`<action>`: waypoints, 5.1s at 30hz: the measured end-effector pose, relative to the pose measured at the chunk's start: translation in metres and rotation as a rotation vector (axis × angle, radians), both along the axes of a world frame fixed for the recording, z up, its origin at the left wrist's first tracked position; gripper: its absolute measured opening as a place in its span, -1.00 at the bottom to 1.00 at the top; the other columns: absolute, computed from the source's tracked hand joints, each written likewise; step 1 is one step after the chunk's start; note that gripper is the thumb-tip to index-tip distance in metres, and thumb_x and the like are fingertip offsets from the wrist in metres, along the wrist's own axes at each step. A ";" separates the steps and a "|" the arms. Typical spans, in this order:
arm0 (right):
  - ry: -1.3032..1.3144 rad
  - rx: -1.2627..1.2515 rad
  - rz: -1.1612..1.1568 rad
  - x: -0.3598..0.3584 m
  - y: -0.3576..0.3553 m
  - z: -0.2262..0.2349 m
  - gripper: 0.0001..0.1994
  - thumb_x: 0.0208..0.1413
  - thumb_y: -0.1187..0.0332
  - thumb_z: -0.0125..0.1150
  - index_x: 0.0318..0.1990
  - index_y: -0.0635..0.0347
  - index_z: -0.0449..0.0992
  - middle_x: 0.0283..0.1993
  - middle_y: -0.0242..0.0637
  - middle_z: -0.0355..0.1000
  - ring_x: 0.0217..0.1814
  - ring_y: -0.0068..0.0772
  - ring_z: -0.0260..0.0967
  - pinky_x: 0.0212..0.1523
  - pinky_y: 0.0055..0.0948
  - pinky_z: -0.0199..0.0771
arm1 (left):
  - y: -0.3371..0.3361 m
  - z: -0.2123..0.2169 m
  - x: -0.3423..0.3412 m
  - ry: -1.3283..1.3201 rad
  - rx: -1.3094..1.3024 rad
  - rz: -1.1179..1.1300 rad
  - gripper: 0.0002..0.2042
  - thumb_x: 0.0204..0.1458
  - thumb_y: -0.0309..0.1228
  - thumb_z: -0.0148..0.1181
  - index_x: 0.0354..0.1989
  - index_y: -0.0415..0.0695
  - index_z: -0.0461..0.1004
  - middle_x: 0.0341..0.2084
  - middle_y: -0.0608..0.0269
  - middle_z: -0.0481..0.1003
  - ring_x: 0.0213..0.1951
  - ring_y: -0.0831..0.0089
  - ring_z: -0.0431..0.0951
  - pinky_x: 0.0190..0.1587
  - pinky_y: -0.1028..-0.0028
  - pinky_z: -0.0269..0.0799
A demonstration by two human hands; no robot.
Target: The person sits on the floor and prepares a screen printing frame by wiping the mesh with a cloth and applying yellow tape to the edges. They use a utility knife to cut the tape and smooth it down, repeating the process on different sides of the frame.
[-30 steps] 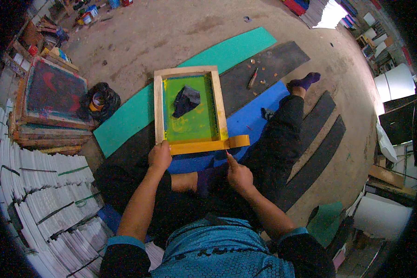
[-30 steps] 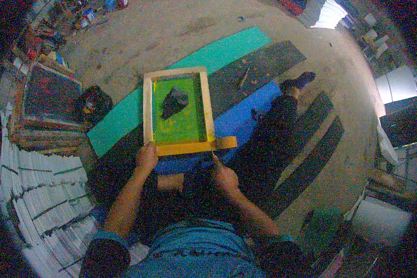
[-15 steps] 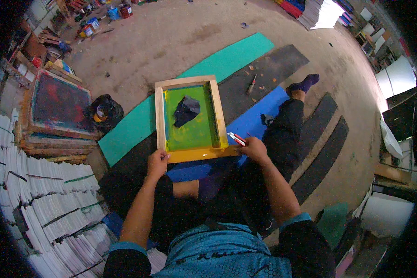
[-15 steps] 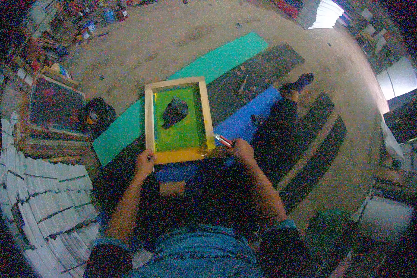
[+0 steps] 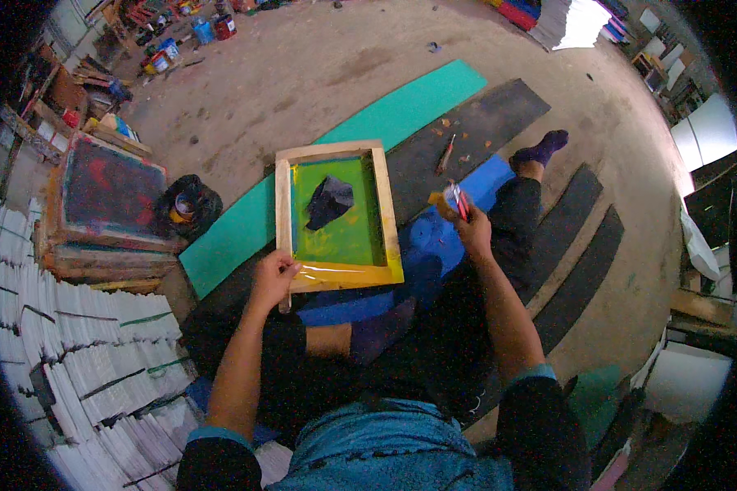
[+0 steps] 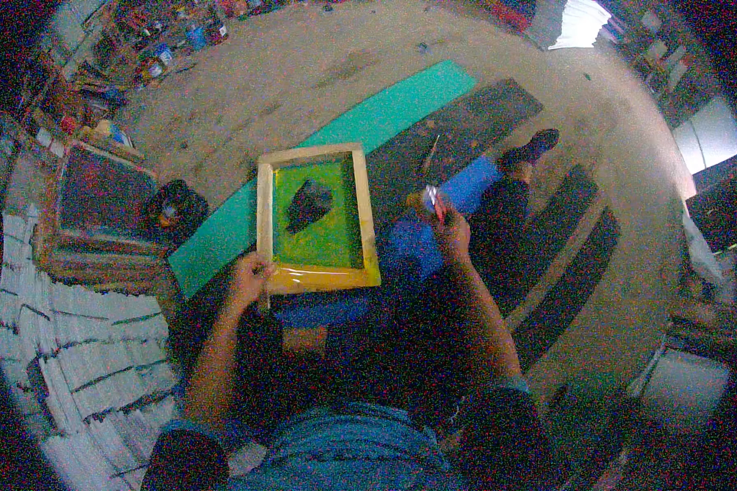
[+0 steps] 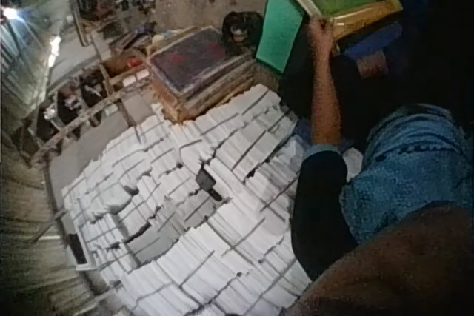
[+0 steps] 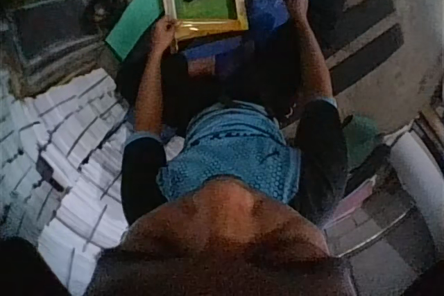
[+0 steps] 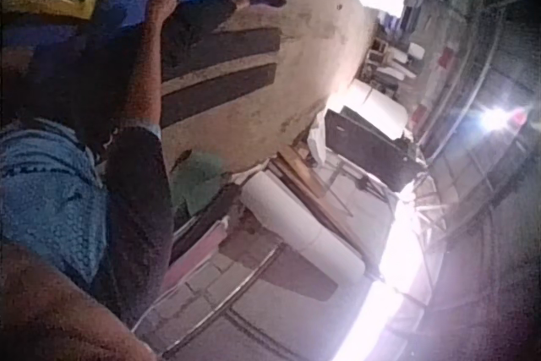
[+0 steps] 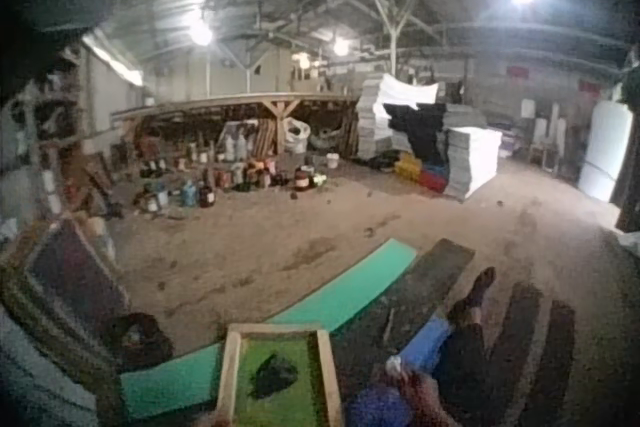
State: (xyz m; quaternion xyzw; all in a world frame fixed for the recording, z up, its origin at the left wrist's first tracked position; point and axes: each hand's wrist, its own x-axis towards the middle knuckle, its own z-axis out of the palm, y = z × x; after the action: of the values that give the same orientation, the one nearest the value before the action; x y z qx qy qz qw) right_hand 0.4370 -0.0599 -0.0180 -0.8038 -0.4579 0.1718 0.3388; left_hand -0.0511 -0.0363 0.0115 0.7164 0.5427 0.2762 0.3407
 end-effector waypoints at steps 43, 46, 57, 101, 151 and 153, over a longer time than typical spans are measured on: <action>0.885 -0.029 0.291 -0.114 -0.028 0.044 -0.83 0.11 0.36 0.38 -0.23 0.26 0.60 -0.35 -0.33 0.56 -0.43 -0.56 0.43 -0.43 -0.54 0.43 | 0.021 0.131 0.015 -0.108 -0.031 -0.019 -0.84 0.04 -0.46 0.35 -0.31 -0.30 0.54 -0.44 0.17 0.61 -0.38 0.51 0.59 -0.27 0.48 0.49; 0.787 -0.053 0.296 -0.111 -0.028 0.032 -0.83 0.13 0.34 0.37 -0.23 0.23 0.59 -0.34 -0.33 0.56 -0.41 -0.57 0.45 -0.45 -0.54 0.42 | 0.020 0.104 0.007 -0.195 -0.116 -0.009 -0.84 0.04 -0.48 0.36 -0.28 -0.29 0.53 -0.42 0.22 0.61 -0.36 0.54 0.57 -0.27 0.50 0.47; 0.737 -0.129 0.205 -0.131 -0.027 0.019 -0.75 0.14 0.26 0.38 -0.20 0.28 0.56 -0.33 -0.27 0.57 -0.44 -0.54 0.47 -0.46 -0.51 0.53 | 0.022 0.022 -0.012 -0.233 -0.255 0.044 -0.79 0.03 -0.46 0.37 -0.25 -0.28 0.50 -0.47 0.30 0.55 -0.41 0.60 0.52 -0.32 0.56 0.43; 0.442 -0.300 0.260 -0.139 -0.004 -0.008 -0.86 0.12 0.51 0.34 -0.20 0.31 0.52 -0.29 -0.31 0.54 -0.29 -0.57 0.45 -0.23 -0.53 0.47 | 0.056 -0.023 -0.018 -0.095 -0.428 0.036 -0.88 0.00 -0.54 0.35 -0.29 -0.26 0.58 -0.37 0.18 0.61 -0.30 0.49 0.59 -0.17 0.49 0.49; -0.248 0.501 0.591 -0.136 0.001 0.102 -0.83 -0.07 0.65 0.37 -0.32 0.25 0.55 -0.38 -0.16 0.54 -0.37 -0.23 0.56 -0.37 -0.42 0.54 | 0.038 0.010 -0.013 -0.429 -0.736 0.154 -0.77 0.00 -0.52 0.38 -0.14 -0.26 0.61 -0.38 0.29 0.61 -0.33 0.57 0.56 -0.16 0.54 0.46; -0.221 0.508 0.554 -0.137 -0.003 0.104 -0.83 -0.06 0.66 0.36 -0.31 0.26 0.55 -0.36 -0.16 0.54 -0.37 -0.25 0.55 -0.37 -0.43 0.53 | 0.036 0.015 -0.012 -0.468 -0.709 0.166 -0.80 0.01 -0.52 0.38 -0.18 -0.27 0.61 -0.36 0.30 0.61 -0.31 0.57 0.56 -0.13 0.54 0.46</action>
State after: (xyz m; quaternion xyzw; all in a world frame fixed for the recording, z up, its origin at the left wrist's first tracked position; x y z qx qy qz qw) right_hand 0.3002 -0.0628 0.0862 -0.5536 -0.7193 0.0504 0.4165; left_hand -0.0628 -0.0006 0.0263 0.4269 0.5680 0.2542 0.6561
